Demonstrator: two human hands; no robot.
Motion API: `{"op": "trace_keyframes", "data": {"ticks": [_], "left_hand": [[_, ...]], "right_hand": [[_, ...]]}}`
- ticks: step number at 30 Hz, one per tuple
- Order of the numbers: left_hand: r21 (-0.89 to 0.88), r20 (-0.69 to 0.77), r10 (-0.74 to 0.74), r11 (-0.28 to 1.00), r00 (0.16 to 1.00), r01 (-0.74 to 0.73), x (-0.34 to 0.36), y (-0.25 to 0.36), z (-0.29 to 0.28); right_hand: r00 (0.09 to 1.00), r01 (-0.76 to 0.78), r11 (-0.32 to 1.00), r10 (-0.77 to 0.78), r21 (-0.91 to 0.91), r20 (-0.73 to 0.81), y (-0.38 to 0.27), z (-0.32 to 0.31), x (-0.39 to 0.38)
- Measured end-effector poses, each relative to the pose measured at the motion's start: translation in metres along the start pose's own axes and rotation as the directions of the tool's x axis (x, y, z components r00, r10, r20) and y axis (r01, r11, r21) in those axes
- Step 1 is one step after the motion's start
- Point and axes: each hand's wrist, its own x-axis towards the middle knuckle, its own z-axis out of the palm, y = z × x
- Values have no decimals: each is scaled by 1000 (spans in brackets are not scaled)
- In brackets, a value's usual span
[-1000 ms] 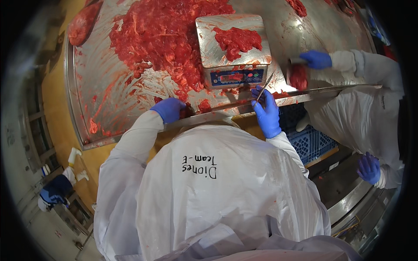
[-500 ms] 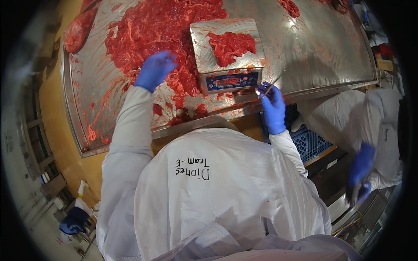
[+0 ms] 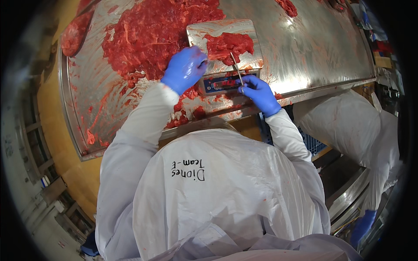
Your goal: The person uses a knife to cut portions of raw red meat on a digital scale placed on a stainless steel table. They repeatedly pick up pieces of meat, trim or divide them, and place them on the scale, then move the cut pieces aside on the table.
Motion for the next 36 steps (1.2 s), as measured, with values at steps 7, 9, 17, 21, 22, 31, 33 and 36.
{"op": "trace_keyframes", "data": {"ticks": [7, 9, 17, 21, 22, 31, 33, 36], "left_hand": [[-160, -166, -129, 982, 978, 103, 19, 24, -1], [-38, -68, -105, 994, 992, 102, 27, 25, 11], [-14, -14, -115, 993, 993, 115, -3, 21, 3], [-4, 18, -88, 996, 996, 88, -1, 23, 3], [11, 46, -79, 997, 996, 78, 0, 22, 1], [-234, -90, -364, 913, 927, 335, 0, 21, -20], [-123, -27, -363, 926, 931, 358, 10, 25, -2], [-53, 10, -340, 939, 940, 340, 7, 19, 5]], "right_hand": [[930, -202, 933, 88, 296, 356, -11, 16, -8], [966, -182, 906, 92, 383, 242, -19, 26, 9], [918, -312, 842, 149, 440, 367, -9, 13, -7], [921, -297, 787, 88, 540, 379, -27, 27, 22], [933, -267, 812, 83, 519, 349, -29, 26, 28], [890, -427, 680, 198, 597, 411, -40, 31, 2], [913, -349, 761, 143, 547, 383, -40, 34, 25], [934, -263, 818, 82, 512, 349, -34, 31, 43]]}}
